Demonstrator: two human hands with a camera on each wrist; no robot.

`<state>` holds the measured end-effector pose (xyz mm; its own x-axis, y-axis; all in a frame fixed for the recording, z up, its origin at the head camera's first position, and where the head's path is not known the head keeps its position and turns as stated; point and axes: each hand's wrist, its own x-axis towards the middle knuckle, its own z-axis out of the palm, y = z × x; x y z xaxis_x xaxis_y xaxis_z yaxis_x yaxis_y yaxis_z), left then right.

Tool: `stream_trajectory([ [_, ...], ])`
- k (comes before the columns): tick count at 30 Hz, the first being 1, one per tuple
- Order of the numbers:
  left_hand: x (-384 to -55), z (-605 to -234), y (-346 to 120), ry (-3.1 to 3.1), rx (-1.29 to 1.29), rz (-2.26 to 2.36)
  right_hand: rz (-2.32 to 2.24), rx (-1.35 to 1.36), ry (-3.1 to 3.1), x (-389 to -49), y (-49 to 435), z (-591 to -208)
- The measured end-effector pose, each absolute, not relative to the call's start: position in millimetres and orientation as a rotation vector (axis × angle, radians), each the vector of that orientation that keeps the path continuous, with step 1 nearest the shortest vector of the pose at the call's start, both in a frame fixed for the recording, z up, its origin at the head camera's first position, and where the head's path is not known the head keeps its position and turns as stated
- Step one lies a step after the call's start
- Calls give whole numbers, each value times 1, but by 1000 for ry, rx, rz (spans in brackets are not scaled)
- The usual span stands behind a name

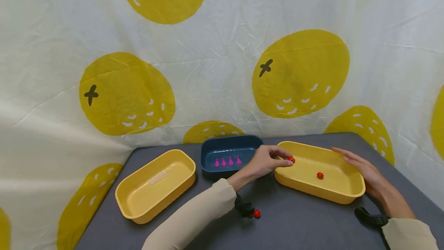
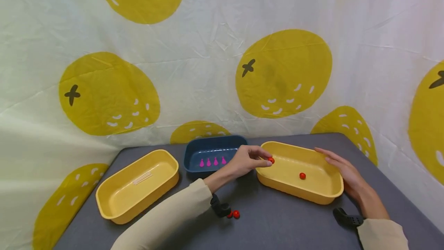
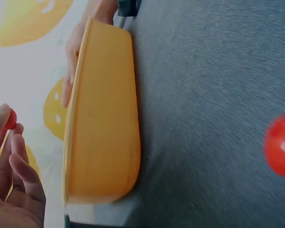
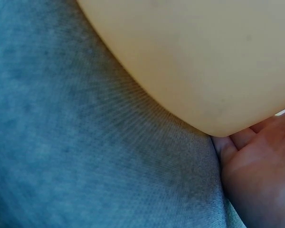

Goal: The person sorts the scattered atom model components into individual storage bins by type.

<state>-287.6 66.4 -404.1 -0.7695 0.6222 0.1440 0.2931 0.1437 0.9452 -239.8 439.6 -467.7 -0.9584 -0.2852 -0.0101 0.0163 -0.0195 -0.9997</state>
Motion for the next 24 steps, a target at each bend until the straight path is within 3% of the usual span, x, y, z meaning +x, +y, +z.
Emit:
stream_trajectory([
  [24,-301,-412,140,2374,858,1186,-2030,-240,2097,-243,440,-466],
])
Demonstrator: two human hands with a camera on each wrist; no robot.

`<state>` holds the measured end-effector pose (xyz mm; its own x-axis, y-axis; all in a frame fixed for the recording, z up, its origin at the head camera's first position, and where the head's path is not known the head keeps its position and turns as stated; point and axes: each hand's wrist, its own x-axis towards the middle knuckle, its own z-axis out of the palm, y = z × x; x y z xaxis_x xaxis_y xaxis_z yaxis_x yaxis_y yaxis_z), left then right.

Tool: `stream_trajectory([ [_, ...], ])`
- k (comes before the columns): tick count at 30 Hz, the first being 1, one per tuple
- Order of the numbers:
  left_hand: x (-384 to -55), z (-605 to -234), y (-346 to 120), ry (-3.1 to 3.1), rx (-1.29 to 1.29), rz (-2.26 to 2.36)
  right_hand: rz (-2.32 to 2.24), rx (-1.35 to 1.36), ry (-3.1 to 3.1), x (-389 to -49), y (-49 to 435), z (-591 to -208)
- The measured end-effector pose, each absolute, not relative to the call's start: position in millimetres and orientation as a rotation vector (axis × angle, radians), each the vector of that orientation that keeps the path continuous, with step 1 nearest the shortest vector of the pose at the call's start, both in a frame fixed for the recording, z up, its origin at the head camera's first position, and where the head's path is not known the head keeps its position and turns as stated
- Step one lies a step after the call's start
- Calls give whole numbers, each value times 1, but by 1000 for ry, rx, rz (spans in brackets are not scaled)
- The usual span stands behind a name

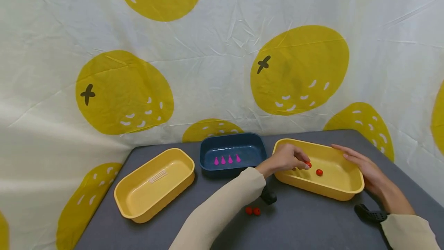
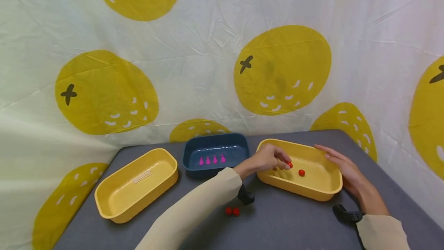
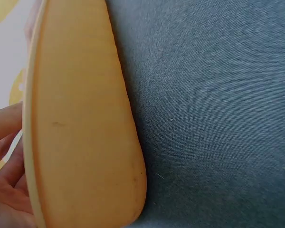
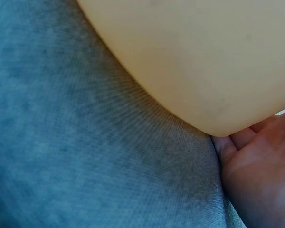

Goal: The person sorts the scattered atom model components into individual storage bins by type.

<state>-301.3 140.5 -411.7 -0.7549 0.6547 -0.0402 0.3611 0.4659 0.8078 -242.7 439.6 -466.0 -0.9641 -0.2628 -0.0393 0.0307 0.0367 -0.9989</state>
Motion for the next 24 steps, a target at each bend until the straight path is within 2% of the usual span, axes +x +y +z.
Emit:
stream_trajectory([
  [17,-308,-417,161,2610,1010,717,-2020,-243,2098,-245,438,-463],
  [24,-303,-419,171,2660,972,572,-2047,-226,2074,-243,439,-464],
])
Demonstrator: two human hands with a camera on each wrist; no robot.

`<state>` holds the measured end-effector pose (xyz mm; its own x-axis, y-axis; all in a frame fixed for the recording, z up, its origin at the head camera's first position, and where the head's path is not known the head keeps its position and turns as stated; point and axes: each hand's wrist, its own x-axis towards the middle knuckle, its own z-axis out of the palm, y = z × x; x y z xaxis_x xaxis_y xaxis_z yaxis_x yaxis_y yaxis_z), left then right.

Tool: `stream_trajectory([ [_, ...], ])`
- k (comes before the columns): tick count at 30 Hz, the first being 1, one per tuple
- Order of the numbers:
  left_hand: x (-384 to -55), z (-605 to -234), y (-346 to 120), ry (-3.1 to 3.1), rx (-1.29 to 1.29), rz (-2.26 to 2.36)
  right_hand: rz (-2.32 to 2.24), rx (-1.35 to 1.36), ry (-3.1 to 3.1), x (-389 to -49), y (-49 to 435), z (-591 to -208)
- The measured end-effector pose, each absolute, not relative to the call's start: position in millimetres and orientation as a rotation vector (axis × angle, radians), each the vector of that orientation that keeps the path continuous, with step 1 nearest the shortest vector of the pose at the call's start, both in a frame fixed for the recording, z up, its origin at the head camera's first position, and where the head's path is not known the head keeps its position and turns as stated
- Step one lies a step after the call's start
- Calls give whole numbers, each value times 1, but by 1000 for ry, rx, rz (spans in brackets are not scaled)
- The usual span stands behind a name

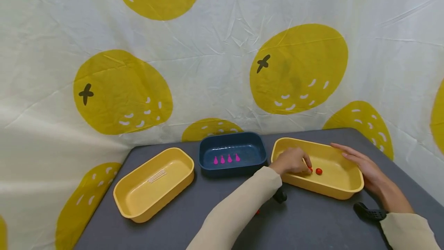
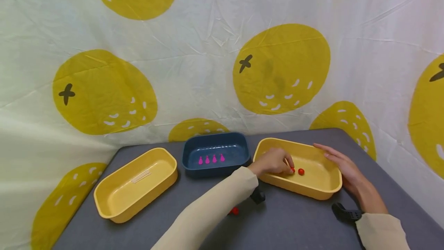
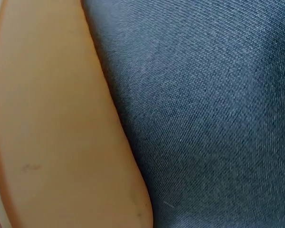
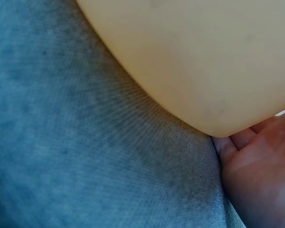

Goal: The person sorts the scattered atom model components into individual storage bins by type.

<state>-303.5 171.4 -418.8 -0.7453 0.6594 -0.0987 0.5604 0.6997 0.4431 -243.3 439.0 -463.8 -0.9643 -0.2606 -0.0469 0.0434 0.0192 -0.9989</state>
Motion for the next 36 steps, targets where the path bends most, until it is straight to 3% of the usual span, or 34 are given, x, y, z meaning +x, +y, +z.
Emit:
stream_trajectory([
  [17,-297,-425,184,2647,951,616,-2043,-224,2084,-243,437,-463],
  [36,-304,-410,166,2566,1033,773,-2008,-218,2126,-243,439,-462],
])
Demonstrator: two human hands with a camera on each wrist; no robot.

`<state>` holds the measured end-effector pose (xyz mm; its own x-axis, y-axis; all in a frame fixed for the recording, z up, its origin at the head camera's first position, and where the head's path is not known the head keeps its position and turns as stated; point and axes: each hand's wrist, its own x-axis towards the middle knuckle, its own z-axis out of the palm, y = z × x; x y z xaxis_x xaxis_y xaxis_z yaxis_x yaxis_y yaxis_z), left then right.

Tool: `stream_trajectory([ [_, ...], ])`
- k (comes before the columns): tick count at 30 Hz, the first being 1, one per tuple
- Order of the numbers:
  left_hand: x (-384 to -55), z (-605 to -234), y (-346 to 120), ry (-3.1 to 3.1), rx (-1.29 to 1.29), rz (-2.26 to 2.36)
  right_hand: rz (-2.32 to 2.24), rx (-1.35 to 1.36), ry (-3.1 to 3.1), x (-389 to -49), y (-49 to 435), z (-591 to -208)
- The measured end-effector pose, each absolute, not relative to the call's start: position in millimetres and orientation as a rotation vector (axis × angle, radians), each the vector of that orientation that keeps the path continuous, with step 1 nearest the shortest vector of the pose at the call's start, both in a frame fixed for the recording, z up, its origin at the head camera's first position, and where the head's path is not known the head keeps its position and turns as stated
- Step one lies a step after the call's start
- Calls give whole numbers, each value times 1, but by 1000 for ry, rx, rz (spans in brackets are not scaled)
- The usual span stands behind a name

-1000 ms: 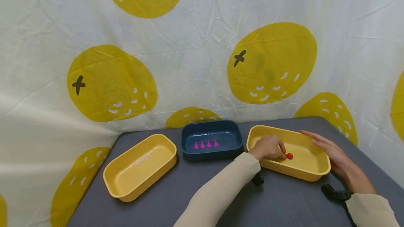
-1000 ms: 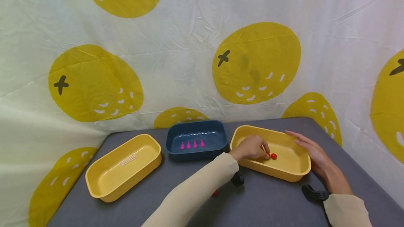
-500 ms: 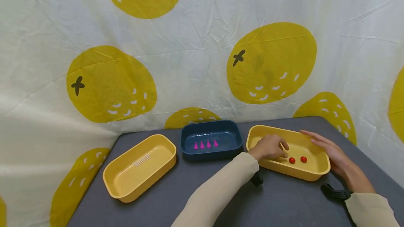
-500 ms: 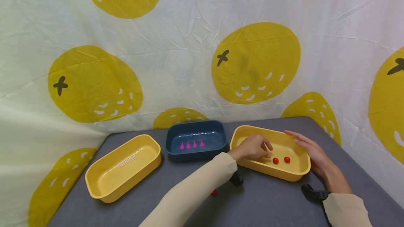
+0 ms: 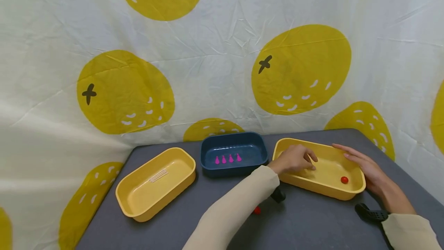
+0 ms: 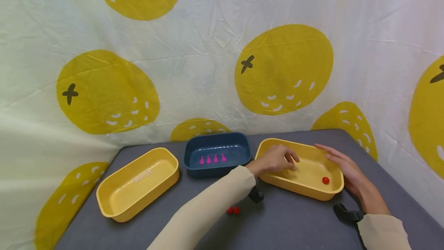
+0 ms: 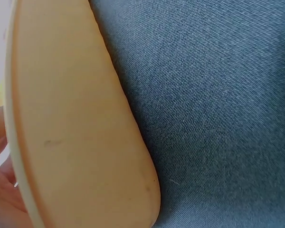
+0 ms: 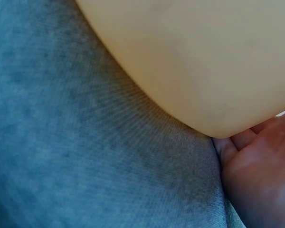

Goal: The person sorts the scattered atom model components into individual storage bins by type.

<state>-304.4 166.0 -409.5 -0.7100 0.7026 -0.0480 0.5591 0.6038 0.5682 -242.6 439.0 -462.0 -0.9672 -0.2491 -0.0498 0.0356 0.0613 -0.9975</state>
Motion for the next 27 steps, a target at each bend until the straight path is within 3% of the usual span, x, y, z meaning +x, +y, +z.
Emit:
stream_trajectory([
  [27,-294,-396,83,2180,1050,1421,-2062,-250,2046,-242,439,-463],
])
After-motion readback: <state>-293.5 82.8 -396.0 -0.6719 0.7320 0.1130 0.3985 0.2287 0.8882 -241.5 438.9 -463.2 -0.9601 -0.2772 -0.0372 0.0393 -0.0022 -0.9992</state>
